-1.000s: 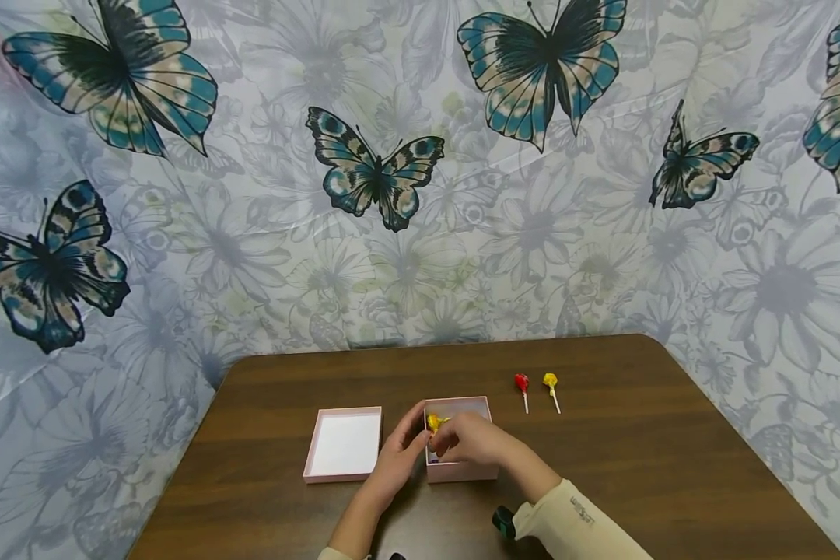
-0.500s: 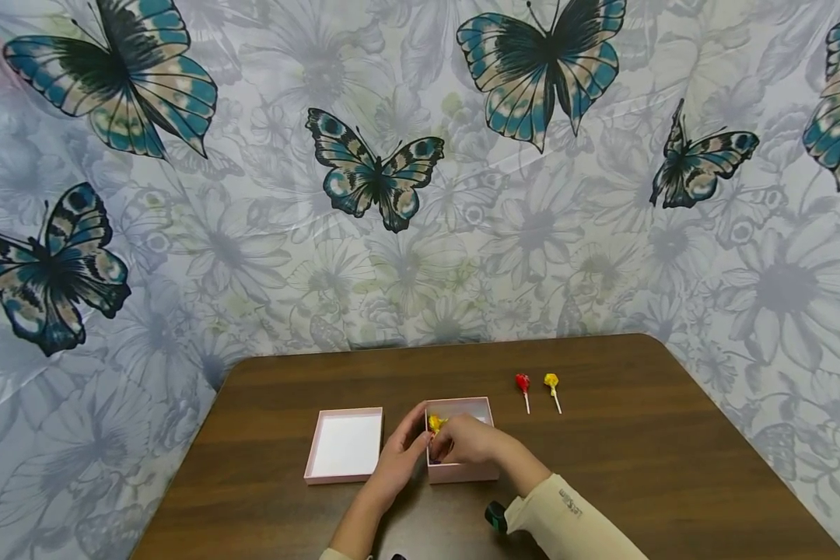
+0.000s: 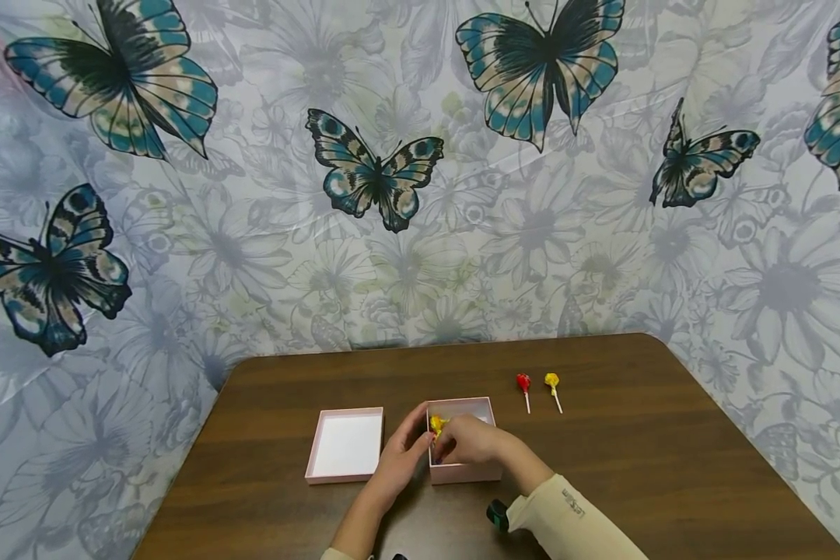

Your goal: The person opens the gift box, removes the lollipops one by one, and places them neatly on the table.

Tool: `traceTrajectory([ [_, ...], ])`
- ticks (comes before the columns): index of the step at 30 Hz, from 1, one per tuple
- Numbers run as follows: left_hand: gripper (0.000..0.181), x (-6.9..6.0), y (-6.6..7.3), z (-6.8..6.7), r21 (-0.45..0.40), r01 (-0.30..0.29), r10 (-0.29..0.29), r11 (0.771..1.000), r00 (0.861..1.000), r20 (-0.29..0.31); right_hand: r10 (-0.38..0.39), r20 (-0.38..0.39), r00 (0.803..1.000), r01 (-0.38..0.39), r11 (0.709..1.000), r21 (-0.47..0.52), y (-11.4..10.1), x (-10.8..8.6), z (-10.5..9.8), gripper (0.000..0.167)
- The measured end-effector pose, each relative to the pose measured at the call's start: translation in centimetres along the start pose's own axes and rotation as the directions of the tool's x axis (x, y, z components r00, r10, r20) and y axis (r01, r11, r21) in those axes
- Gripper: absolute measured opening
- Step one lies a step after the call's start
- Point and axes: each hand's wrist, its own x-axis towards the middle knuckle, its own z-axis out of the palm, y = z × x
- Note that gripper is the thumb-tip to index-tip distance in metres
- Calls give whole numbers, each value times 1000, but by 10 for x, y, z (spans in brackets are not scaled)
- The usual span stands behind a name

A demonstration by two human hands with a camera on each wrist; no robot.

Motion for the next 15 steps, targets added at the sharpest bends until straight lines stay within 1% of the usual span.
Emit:
traceTrajectory([
  [5, 54, 0, -1, 0, 8, -1, 1, 1000, 1000, -3, 16, -31, 999, -15, 1000, 24, 0, -2, -2, 6],
  [9, 54, 1, -2, 1, 15, -10, 10, 1000, 1000, -11, 4, -65, 998, -4, 1000, -4, 1, -3, -3, 7],
  [15, 53, 1, -2, 2, -21, -9, 9, 1000, 1000, -15, -19, -103, 995, 17, 1000, -25, 0, -2, -1, 7],
])
